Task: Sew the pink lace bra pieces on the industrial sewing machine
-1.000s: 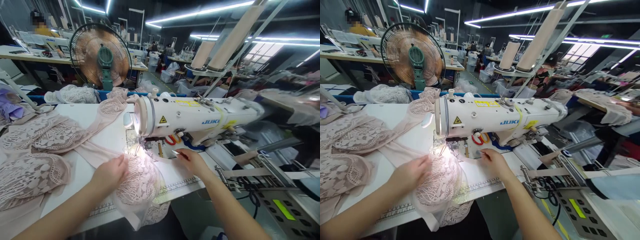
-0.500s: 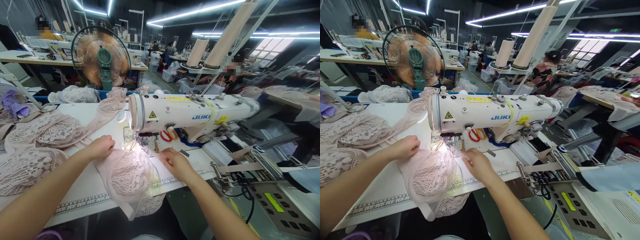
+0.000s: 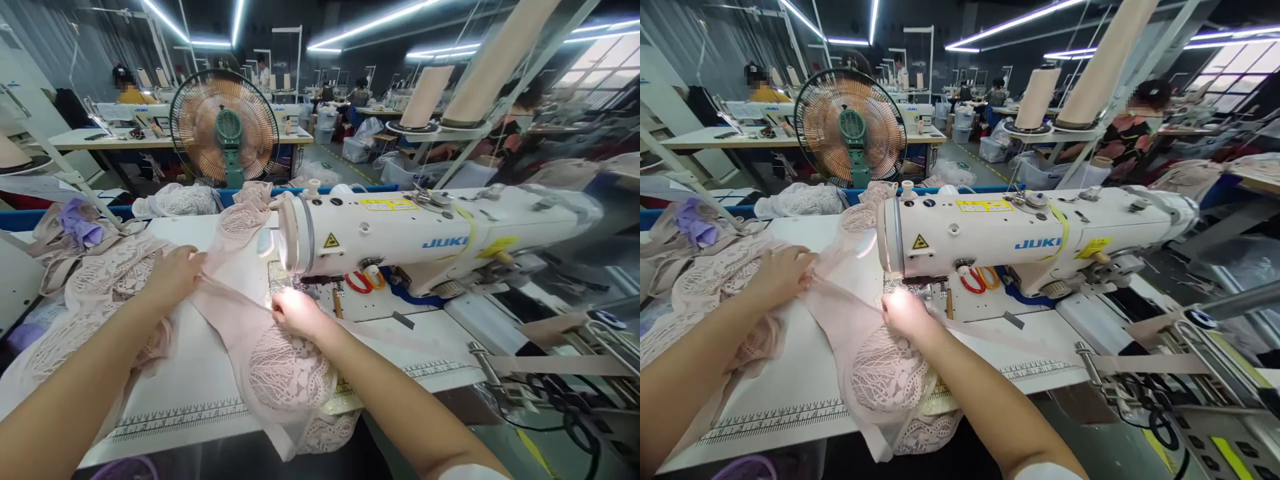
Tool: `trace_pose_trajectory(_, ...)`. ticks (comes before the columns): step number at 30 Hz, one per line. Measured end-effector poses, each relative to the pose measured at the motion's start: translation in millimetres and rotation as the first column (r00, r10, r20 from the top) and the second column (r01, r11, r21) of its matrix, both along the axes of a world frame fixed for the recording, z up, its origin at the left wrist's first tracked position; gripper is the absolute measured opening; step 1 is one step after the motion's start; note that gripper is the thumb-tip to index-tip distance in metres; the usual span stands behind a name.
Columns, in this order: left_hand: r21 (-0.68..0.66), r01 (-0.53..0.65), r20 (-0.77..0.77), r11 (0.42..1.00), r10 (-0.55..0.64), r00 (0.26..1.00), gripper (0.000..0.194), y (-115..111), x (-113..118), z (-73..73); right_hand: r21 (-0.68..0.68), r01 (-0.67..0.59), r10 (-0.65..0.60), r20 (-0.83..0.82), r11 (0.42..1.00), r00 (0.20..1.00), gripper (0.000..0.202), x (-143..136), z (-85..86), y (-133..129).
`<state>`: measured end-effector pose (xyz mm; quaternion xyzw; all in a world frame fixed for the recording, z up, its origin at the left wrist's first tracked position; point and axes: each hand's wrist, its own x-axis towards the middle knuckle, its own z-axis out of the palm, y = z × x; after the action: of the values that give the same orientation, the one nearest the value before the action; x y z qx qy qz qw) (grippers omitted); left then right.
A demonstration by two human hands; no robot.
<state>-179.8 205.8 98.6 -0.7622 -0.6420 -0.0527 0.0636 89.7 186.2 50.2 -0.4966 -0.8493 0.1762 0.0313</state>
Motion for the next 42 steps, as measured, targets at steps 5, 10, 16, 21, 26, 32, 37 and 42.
trace_pose_trajectory(5, 0.01, 0.122, 0.112, 0.992, -0.122, 0.986, 0.036, -35.3, 43.6, -19.7, 0.01, 0.046, -0.046, -0.011, 0.999, 0.999, 0.01, 7.9, 3.6, -7.8)
trace_pose_trajectory(10, -0.115, 0.367, 0.275, 0.923, -0.325, 0.905, 0.031, -53.6, 113.2, -57.7, 0.07, 0.014, -0.013, -0.022, 0.997, 1.0, 0.012, 13.6, -3.1, -10.5)
trace_pose_trajectory(16, -0.181, 0.33, 0.384, 0.926, -0.242, 0.891, 0.019, -45.2, 112.1, -74.2, 0.129, -0.043, 0.05, -0.053, 0.991, 0.997, 0.012, 20.8, -10.7, -11.4)
trace_pose_trajectory(21, -0.219, 0.331, 0.552, 0.918, -0.164, 0.818, 0.02, -38.2, 96.8, -73.6, 0.206, -0.052, 0.075, -0.102, 0.977, 0.992, 0.01, 17.5, -16.6, -5.9)
trace_pose_trajectory(26, -0.299, 0.379, 0.707, 0.876, -0.063, 0.704, 0.032, -27.7, 94.1, -70.8, 0.371, -0.081, 0.121, -0.086, 0.925, 0.989, 0.014, 12.0, -32.7, -3.0)
trace_pose_trajectory(32, -0.558, 0.508, 0.817, 0.656, 0.327, 0.475, 0.045, -24.1, 94.0, -61.7, 0.511, -0.125, 0.19, -0.077, 0.85, 0.979, 0.027, 13.5, -43.9, -4.2)
trace_pose_trajectory(37, -0.463, 0.439, 0.847, 0.77, 0.239, 0.475, 0.037, -26.0, 97.6, -64.9, 0.545, -0.121, 0.212, -0.107, 0.83, 0.971, 0.025, 16.5, -41.6, -5.8)
trace_pose_trajectory(42, -0.4, 0.373, 0.792, 0.837, 0.11, 0.601, 0.032, -28.7, 101.7, -68.3, 0.426, -0.12, 0.207, -0.165, 0.897, 0.964, 0.021, 20.7, -26.5, -9.1)
